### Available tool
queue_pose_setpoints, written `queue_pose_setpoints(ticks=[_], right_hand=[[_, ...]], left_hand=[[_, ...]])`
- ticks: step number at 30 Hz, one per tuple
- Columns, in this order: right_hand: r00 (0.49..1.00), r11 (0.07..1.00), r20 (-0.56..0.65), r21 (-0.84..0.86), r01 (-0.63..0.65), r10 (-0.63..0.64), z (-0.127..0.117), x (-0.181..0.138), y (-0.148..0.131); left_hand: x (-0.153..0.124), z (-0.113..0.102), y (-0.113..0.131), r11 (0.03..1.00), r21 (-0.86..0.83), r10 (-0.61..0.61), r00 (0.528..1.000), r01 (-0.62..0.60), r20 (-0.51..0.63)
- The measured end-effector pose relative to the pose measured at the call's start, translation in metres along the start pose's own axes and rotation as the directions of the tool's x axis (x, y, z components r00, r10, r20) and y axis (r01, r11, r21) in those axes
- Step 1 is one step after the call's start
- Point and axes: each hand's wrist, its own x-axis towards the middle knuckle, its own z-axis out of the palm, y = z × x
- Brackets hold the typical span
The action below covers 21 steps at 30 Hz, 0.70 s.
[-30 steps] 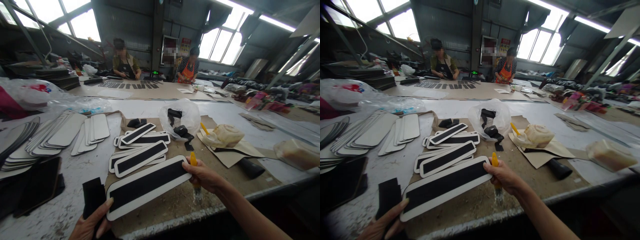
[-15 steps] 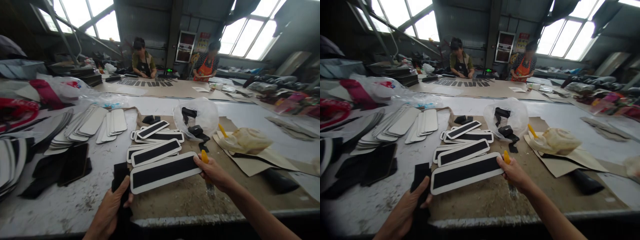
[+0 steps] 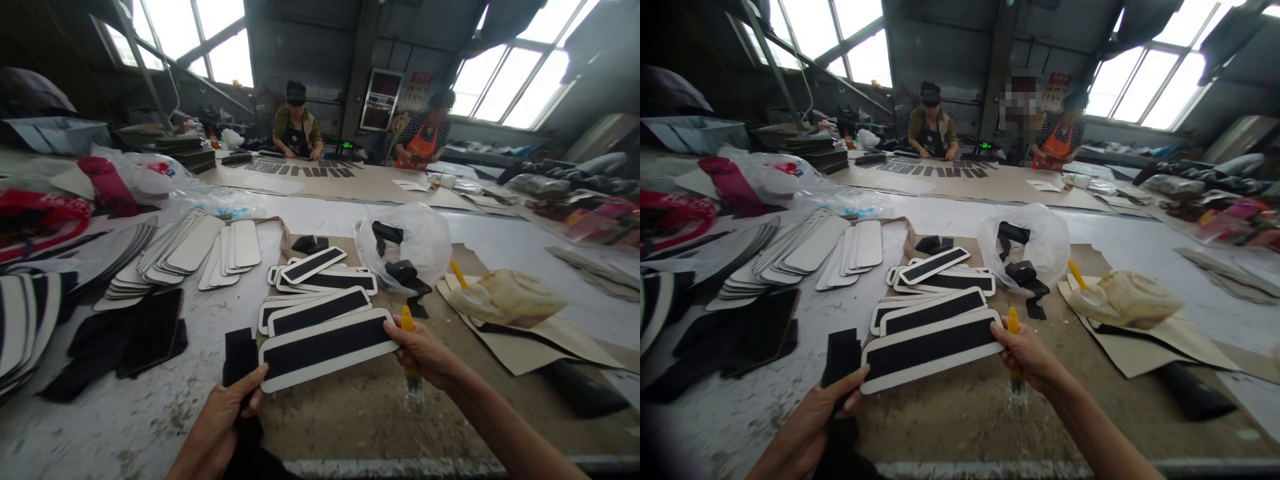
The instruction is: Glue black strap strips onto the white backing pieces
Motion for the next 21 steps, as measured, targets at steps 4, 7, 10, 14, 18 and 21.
queue_pose_setpoints(ticks=[4, 7, 10, 14, 18, 21], right_hand=[[0.999, 0.997, 0.024, 0.066, -0.028, 0.026, 0.003, 0.008, 0.001], [1.000, 1.000, -0.003, 0.018, -0.021, 0.021, 0.005, 0.015, 0.000], [1.000, 0.998, -0.029, -0.058, -0.013, 0.012, 0.008, 0.024, -0.005], [0.998, 0.995, -0.057, -0.093, 0.033, -0.039, 0.016, 0.042, -0.019], [0.989, 0.979, -0.100, -0.182, 0.090, -0.109, 0.012, 0.071, -0.031], [0.955, 0.779, -0.129, -0.613, 0.135, -0.267, -0.004, 0.091, -0.033]], left_hand=[[0.006, 0.000, 0.003, 0.996, -0.047, -0.074, 0.997, 0.074, -0.004], [0.010, -0.001, 0.006, 0.996, -0.049, -0.081, 0.997, 0.080, -0.013], [0.015, -0.001, 0.014, 0.998, -0.039, -0.054, 0.998, 0.054, -0.025], [0.027, 0.004, 0.038, 0.997, -0.073, 0.009, 0.999, -0.012, -0.046], [0.047, 0.008, 0.062, 0.991, -0.100, 0.080, 0.990, -0.092, -0.118], [0.056, 0.000, 0.068, 0.985, -0.115, 0.101, 0.967, -0.131, -0.234]])
